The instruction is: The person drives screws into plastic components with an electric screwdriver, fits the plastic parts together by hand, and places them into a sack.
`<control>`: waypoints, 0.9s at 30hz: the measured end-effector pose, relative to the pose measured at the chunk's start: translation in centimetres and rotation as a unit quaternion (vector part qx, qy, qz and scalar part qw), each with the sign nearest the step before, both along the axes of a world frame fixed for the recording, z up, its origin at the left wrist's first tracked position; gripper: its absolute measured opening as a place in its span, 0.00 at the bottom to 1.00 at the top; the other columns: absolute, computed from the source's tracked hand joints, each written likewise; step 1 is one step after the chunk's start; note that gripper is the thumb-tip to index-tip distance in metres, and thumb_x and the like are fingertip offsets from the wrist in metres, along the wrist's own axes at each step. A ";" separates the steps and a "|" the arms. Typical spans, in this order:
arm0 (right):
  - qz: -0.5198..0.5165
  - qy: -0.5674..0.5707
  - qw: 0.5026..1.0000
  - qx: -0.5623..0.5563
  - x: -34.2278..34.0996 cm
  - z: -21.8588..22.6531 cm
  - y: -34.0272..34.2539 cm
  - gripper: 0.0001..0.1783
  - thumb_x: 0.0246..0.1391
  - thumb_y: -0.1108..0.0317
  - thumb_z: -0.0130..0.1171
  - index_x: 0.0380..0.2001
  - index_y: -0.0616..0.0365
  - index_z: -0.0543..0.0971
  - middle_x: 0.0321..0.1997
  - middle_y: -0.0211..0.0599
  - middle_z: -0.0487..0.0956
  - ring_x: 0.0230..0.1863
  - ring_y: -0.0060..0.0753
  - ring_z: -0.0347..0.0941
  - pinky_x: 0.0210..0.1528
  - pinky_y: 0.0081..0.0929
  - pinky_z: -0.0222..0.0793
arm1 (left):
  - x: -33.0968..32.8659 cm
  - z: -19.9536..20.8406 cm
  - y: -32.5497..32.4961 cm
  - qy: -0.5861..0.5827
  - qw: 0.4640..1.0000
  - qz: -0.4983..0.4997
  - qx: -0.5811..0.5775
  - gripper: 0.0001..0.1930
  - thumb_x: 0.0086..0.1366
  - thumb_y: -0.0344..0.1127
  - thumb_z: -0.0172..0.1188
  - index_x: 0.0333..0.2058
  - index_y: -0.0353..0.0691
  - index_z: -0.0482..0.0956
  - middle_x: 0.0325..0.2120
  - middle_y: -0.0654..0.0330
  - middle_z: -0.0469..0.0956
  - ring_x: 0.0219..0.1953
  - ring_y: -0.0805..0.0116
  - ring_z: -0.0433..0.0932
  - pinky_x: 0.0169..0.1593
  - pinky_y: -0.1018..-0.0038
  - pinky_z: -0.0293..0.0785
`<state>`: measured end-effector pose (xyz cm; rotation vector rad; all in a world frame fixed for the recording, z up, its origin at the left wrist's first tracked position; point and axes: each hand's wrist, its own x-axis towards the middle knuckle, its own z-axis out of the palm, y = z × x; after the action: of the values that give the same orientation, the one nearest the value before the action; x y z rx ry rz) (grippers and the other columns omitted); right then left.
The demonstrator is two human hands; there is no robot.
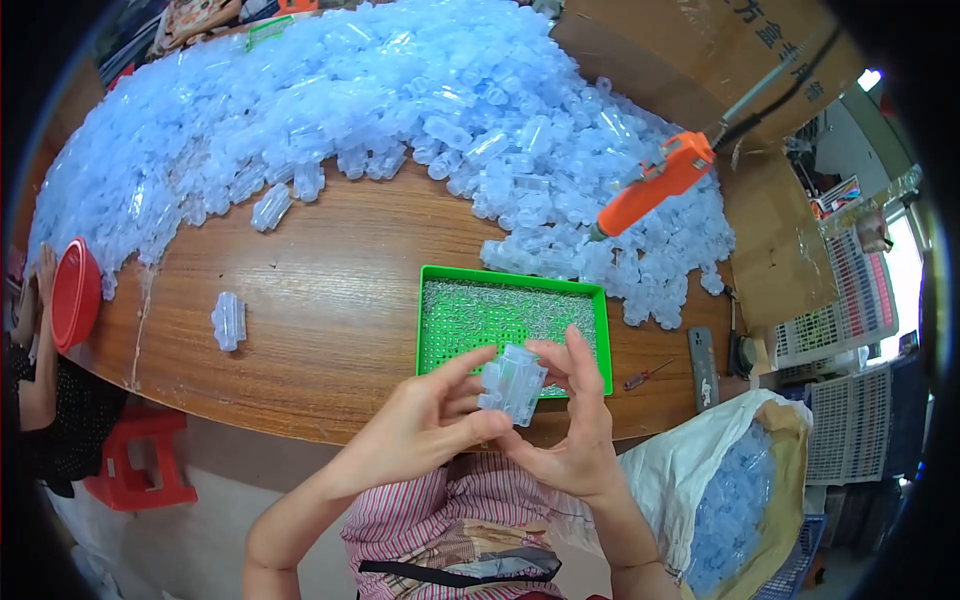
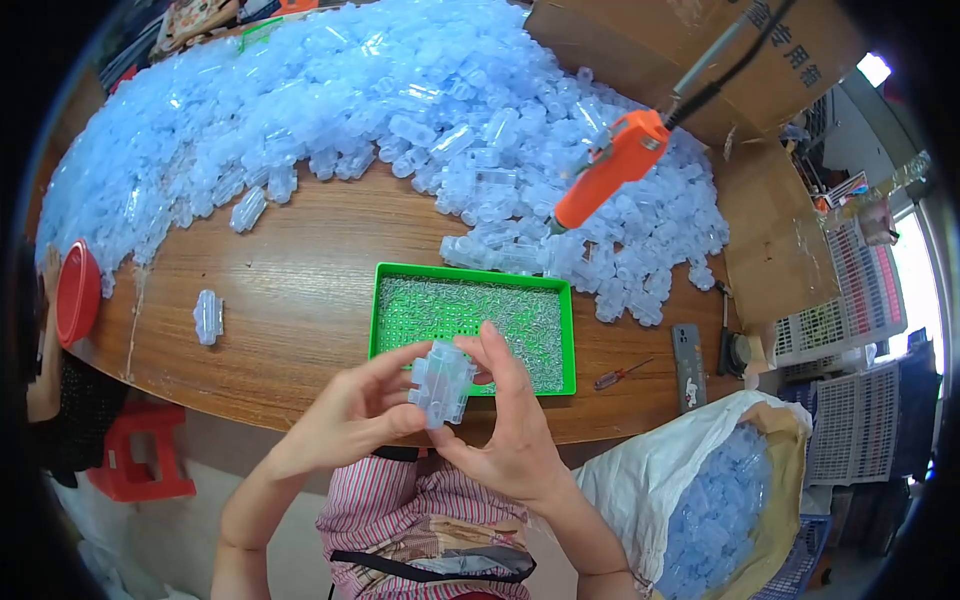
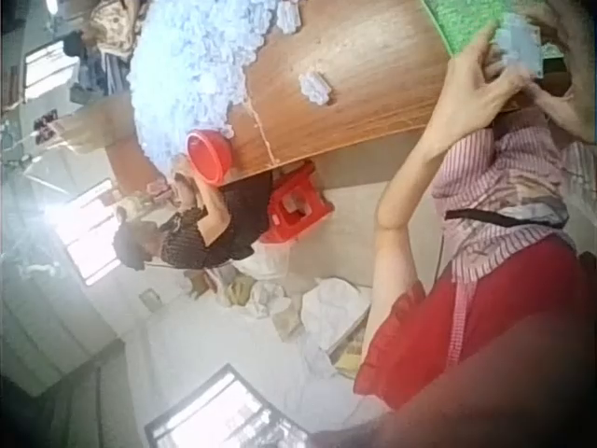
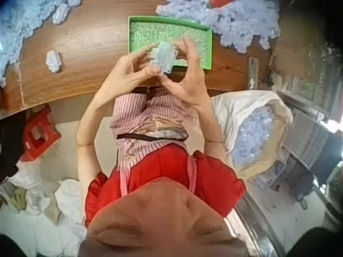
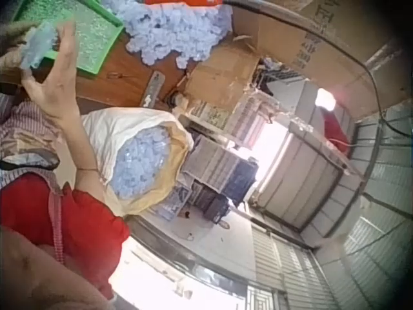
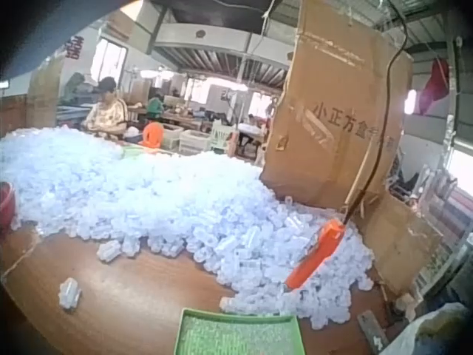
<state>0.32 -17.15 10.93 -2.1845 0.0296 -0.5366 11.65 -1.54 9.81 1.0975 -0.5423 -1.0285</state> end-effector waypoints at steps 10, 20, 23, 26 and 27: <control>-0.261 -0.198 0.942 0.068 4.5 4.9 -10.2 0.40 0.56 0.58 0.58 0.65 0.58 0.50 0.65 0.42 0.56 0.66 0.37 0.52 0.64 0.38 0.51 | -1.4 -1.9 2.0 0.161 0.986 -0.019 0.032 0.21 0.67 0.36 0.55 0.55 0.34 0.66 0.45 0.62 0.76 0.44 0.76 0.75 0.47 0.78 0.73; -0.065 -0.079 0.961 0.256 7.2 2.8 -9.8 0.22 0.56 0.61 0.57 0.49 0.62 0.69 0.43 0.41 0.75 0.34 0.27 0.71 0.43 0.33 0.71 | -4.8 -3.4 3.6 0.253 0.966 -0.029 0.052 0.19 0.67 0.33 0.52 0.55 0.35 0.63 0.49 0.51 0.74 0.50 0.67 0.75 0.52 0.71 0.71; 0.007 -0.072 0.951 0.302 7.2 0.6 -7.6 0.34 0.55 0.40 0.48 0.42 0.65 0.72 0.25 0.34 0.71 0.28 0.27 0.68 0.41 0.37 0.70 | -6.6 -4.8 4.0 0.261 0.961 -0.050 0.071 0.18 0.68 0.32 0.48 0.55 0.36 0.61 0.49 0.50 0.74 0.51 0.65 0.74 0.52 0.70 0.71; 0.004 -0.082 0.938 0.337 6.7 -0.6 -5.3 0.40 0.54 0.32 0.44 0.44 0.66 0.71 0.18 0.31 0.68 0.23 0.26 0.66 0.32 0.35 0.71 | -8.7 -7.1 3.8 0.324 0.942 -0.046 0.076 0.18 0.70 0.33 0.46 0.56 0.37 0.59 0.47 0.52 0.75 0.51 0.65 0.74 0.52 0.69 0.71; 0.002 -0.082 0.935 0.345 6.4 -1.0 -5.0 0.41 0.53 0.32 0.44 0.44 0.66 0.70 0.18 0.31 0.68 0.22 0.26 0.66 0.29 0.32 0.71 | -9.1 -7.2 3.5 0.329 0.940 -0.050 0.079 0.18 0.70 0.33 0.46 0.56 0.37 0.59 0.47 0.52 0.75 0.51 0.65 0.74 0.52 0.69 0.71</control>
<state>6.75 -22.11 9.94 -1.4500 0.1060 -0.5955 2.57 1.96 2.58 0.7947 0.0285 -1.4625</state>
